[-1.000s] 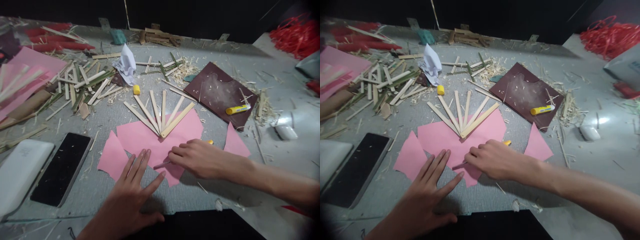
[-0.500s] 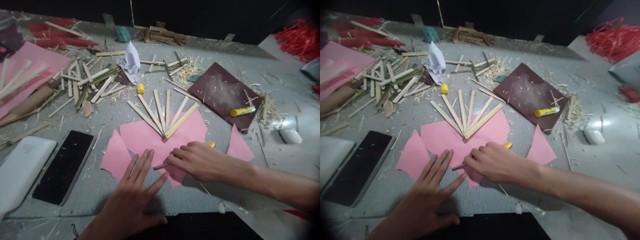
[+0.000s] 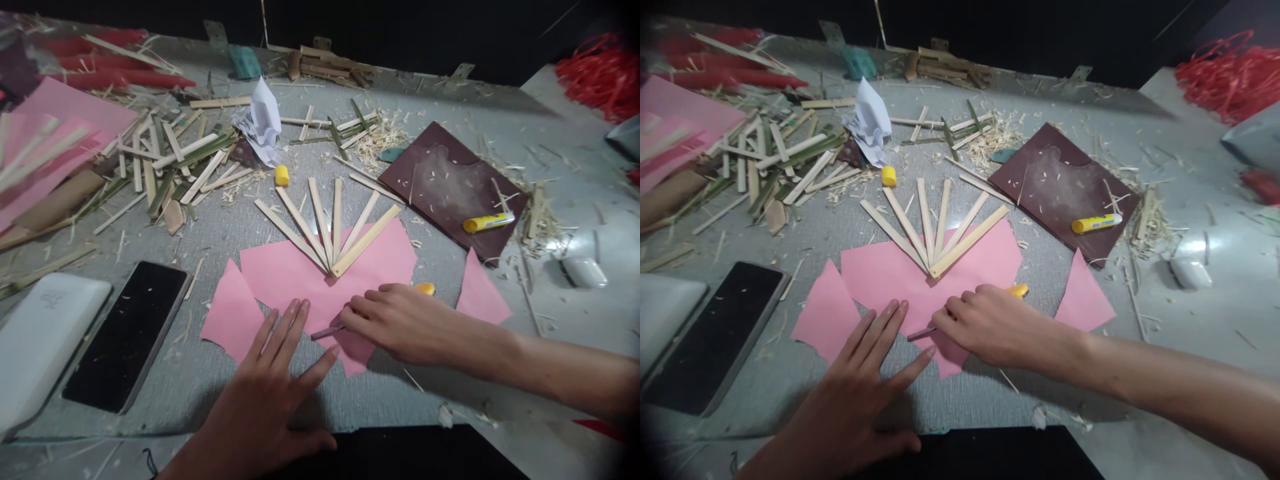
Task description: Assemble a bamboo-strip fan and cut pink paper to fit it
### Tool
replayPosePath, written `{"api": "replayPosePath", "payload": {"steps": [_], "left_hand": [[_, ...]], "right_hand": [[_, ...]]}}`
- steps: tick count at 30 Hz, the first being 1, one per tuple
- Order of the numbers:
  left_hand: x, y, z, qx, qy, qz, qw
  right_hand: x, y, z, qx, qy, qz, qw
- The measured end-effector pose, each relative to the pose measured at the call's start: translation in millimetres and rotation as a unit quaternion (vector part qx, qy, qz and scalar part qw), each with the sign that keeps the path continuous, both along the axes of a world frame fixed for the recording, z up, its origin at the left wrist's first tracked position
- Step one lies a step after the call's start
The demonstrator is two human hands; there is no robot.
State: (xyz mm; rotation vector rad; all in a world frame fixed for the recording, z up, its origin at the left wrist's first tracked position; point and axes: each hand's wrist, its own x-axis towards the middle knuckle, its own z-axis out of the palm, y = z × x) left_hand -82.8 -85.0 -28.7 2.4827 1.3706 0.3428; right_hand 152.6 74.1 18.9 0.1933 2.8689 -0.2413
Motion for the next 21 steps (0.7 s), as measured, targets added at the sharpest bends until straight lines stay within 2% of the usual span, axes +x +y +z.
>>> {"api": "replayPosePath", "payload": {"steps": [9,14,16,18,21], "left_hand": [[0.3,0.9,0.7,0.010,-0.003,0.010,1.000],[1.0,1.7,2.0,0.023,-0.001,0.008,1.000],[1.0,1.7,2.5,0.023,-0.002,0.009,1.000],[0.7,1.7,2.9,0.021,0.002,0.009,1.000],[-1.2,2.5,3.9,0.028,0.012,0.004,1.000]], "right_hand": [[4.3,0.0,-2.2,0.012,-0.001,0.007,1.000],[4.1,1.3,4.9,-0.002,0.022,0.016,1.000],[12.7,1.7,10.7,-0.014,0.018,-0.041,0.999],[28.7,-1.1,16.4,-0.033,0.011,-0.151,0.988],[59.5,-14.9,20.4,-0.093,0.036,-0.325,0.941]]}}
